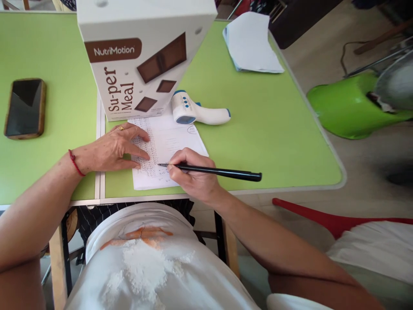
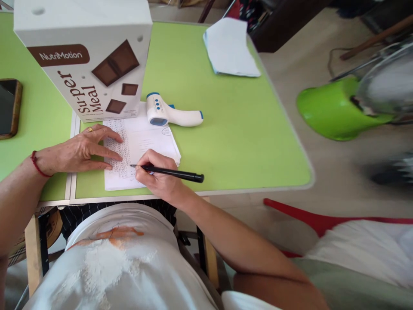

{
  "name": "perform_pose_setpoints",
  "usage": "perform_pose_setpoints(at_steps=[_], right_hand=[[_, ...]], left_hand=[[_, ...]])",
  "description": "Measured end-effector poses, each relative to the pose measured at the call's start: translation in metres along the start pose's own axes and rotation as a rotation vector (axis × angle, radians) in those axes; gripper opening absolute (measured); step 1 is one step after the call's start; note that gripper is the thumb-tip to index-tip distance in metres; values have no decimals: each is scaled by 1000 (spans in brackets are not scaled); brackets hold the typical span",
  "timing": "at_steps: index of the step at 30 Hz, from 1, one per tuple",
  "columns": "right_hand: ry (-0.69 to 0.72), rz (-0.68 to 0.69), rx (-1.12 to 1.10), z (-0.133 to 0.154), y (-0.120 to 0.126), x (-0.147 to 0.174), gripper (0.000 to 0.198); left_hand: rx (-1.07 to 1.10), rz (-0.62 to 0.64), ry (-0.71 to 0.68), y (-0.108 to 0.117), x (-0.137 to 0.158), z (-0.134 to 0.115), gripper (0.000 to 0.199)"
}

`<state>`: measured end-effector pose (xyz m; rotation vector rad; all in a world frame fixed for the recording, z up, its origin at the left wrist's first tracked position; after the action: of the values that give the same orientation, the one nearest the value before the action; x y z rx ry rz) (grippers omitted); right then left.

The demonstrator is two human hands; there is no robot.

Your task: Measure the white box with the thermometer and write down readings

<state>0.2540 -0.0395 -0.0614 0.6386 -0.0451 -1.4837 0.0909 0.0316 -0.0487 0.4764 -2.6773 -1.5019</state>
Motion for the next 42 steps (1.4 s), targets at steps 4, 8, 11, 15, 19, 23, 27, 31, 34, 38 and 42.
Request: perform_pose_setpoints(at_steps=[4, 8, 11, 15, 19, 23, 27, 31, 34, 38, 42], right_hand=[[-5, -41, 1, 1, 4, 0, 14], [-4, -41, 9, 3, 4, -1, 15], [-20, -14, 8, 0, 1, -1, 14], [-23, -29, -6, -2, 2, 1, 14], [-22, -51, 19, 0, 4, 0, 14], [-41, -25, 32, 0, 3, -1, 15], [-44, -5, 28, -3, 1, -1, 15], [45, -183, 42, 1, 10, 5, 14], [116, -332, 84, 9, 22, 9, 9], [236, -323, 285, 23, 32, 5, 15], [256, -263, 542, 18, 47, -4, 19]], left_hand=[[0, 5, 3, 0, 0, -1, 26], [-1, 3, 2, 1, 1, -1, 26], [1, 3, 0, 1, 2, 0, 26], [7, 9, 9, 1, 1, 1, 26], [8, 10, 17, 1, 1, 0, 26], [20, 10, 25, 1, 1, 2, 25], [31, 12, 39, 1, 1, 3, 24], [31, 14, 41, 2, 1, 3, 24], [23, 14, 30, 2, 1, 1, 24], [20, 13, 14, 1, 1, 0, 26], [19, 16, 20, 1, 1, 0, 26]])
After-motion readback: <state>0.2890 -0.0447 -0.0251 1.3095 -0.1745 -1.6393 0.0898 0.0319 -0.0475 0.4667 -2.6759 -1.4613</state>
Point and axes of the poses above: each hand's wrist, its own x-axis away from the middle knuckle, its own y-axis out of the back of the hand, z = x × y, the point moved 7 cm from there along -x, towards the middle knuckle, and after that the axes turned 2 degrees about z, right-handed, at the moved point
